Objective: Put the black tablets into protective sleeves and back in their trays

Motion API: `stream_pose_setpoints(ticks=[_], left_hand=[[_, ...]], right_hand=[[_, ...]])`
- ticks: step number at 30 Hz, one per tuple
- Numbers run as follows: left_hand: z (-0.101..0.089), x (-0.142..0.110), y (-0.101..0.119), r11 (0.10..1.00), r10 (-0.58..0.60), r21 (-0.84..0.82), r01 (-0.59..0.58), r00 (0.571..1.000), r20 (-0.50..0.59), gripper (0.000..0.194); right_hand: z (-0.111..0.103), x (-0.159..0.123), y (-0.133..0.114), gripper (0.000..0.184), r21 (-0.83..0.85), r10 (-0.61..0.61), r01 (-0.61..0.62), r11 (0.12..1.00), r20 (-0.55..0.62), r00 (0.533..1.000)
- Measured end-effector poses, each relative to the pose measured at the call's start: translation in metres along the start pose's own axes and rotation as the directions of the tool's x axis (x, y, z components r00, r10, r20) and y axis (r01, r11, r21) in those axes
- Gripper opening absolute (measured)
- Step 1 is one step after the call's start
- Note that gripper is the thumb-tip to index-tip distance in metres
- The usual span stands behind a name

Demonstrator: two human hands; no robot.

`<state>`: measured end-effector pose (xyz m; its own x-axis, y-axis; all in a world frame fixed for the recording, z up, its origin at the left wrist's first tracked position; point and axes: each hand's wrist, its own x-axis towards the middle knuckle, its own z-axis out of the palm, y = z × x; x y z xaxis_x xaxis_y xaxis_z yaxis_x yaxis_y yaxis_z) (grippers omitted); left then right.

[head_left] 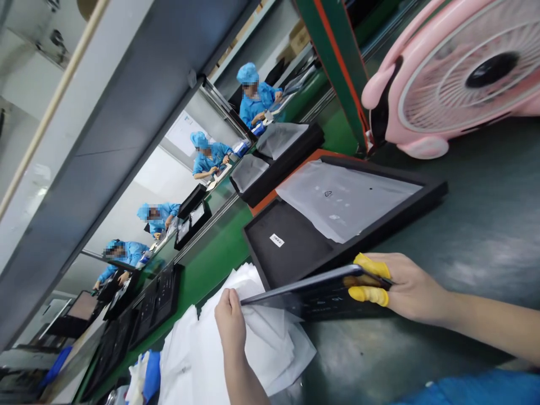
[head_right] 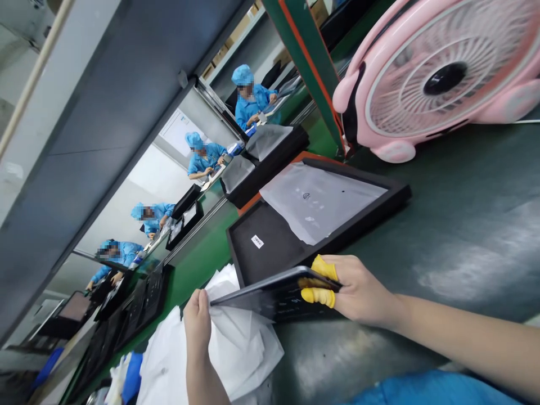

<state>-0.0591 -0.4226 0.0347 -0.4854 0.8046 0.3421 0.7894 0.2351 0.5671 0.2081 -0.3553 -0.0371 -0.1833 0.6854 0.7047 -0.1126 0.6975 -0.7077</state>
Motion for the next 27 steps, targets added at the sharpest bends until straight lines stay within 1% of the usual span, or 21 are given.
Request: stream_pose_setpoints(ticks=[2, 4, 6, 7, 8, 9, 10, 12, 13, 15, 16, 17, 18, 19, 21, 23, 25, 27], left_hand=[[-0.003, 0.002, 0.003, 1.0, 0.001, 0.024, -0.001, 1.0, 0.009, 0.031], [-0.002, -0.004, 0.007, 0.999, 0.007, 0.04, -0.007, 1.0, 0.006, 0.03], [0.005, -0.016, 0.011, 0.998, 0.023, 0.057, -0.024, 0.999, 0.026, 0.032], [0.01, -0.024, 0.013, 0.997, 0.04, 0.066, -0.042, 0.999, 0.033, 0.032], [0.017, -0.031, 0.015, 0.995, 0.062, 0.072, -0.064, 0.998, 0.028, 0.033], [0.024, -0.039, 0.017, 0.994, 0.087, 0.073, -0.087, 0.996, 0.008, 0.033], [0.032, -0.046, 0.019, 0.992, 0.108, 0.068, -0.106, 0.994, -0.024, 0.033], [0.045, -0.055, 0.023, 0.994, 0.106, 0.041, -0.103, 0.991, -0.08, 0.031], [0.048, -0.058, 0.024, 0.997, 0.08, 0.026, -0.078, 0.993, -0.089, 0.03], [0.05, -0.061, 0.024, 1.0, 0.008, 0.001, -0.008, 0.998, -0.068, 0.029], [0.048, -0.061, 0.023, 1.0, -0.023, -0.01, 0.023, 0.999, -0.044, 0.03], [0.045, -0.061, 0.021, 0.999, -0.04, -0.019, 0.04, 0.999, -0.014, 0.03], [0.043, -0.062, 0.019, 0.999, -0.038, -0.023, 0.038, 0.999, 0.019, 0.031], [0.04, -0.062, 0.016, 1.0, -0.022, -0.021, 0.023, 0.998, 0.051, 0.031], [0.038, -0.066, 0.012, 1.0, 0.021, 0.014, -0.023, 0.996, 0.087, 0.03], [0.04, -0.071, 0.01, 0.996, 0.057, 0.07, -0.062, 0.996, 0.062, 0.029], [0.046, -0.075, 0.012, 0.987, 0.122, 0.104, -0.125, 0.992, 0.035, 0.027], [0.051, -0.075, 0.02, 0.97, 0.227, 0.072, -0.232, 0.971, 0.079, 0.027]], right_hand=[[0.001, 0.001, 0.0, 0.01, -0.014, -0.046, 0.046, 0.999, -0.002, 0.999], [0.002, 0.001, 0.001, 0.009, -0.009, -0.037, 0.037, 0.999, -0.004, 0.999], [0.003, -0.001, 0.006, 0.006, 0.006, 0.046, -0.046, 0.999, -0.004, 0.999], [0.004, -0.002, 0.009, 0.007, 0.021, 0.116, -0.116, 0.993, -0.005, 0.993], [0.006, -0.003, 0.012, 0.012, 0.042, 0.201, -0.201, 0.979, -0.009, 0.98], [0.008, -0.003, 0.015, 0.019, 0.073, 0.297, -0.296, 0.953, -0.006, 0.955], [0.009, -0.004, 0.017, 0.026, 0.109, 0.399, -0.398, 0.911, 0.012, 0.917], [0.012, -0.002, 0.021, 0.035, 0.182, 0.58, -0.58, 0.794, 0.06, 0.813], [0.012, -0.001, 0.021, 0.037, 0.212, 0.651, -0.652, 0.728, 0.082, 0.754], [0.011, 0.004, 0.02, 0.039, 0.273, 0.75, -0.743, 0.612, 0.098, 0.654], [0.01, 0.006, 0.019, 0.04, 0.306, 0.781, -0.763, 0.569, 0.089, 0.618], [0.008, 0.008, 0.018, 0.041, 0.333, 0.802, -0.772, 0.542, 0.071, 0.594], [0.006, 0.01, 0.018, 0.041, 0.348, 0.813, -0.774, 0.529, 0.054, 0.58], [0.005, 0.011, 0.018, 0.041, 0.354, 0.817, -0.772, 0.528, 0.037, 0.575], [0.003, 0.011, 0.021, 0.039, 0.348, 0.813, -0.759, 0.55, -0.016, 0.581], [0.004, 0.009, 0.025, 0.037, 0.339, 0.807, -0.746, 0.573, -0.072, 0.586], [0.008, 0.008, 0.027, 0.036, 0.333, 0.803, -0.738, 0.586, -0.116, 0.585], [0.014, 0.007, 0.025, 0.036, 0.333, 0.799, -0.735, 0.591, -0.113, 0.591]])
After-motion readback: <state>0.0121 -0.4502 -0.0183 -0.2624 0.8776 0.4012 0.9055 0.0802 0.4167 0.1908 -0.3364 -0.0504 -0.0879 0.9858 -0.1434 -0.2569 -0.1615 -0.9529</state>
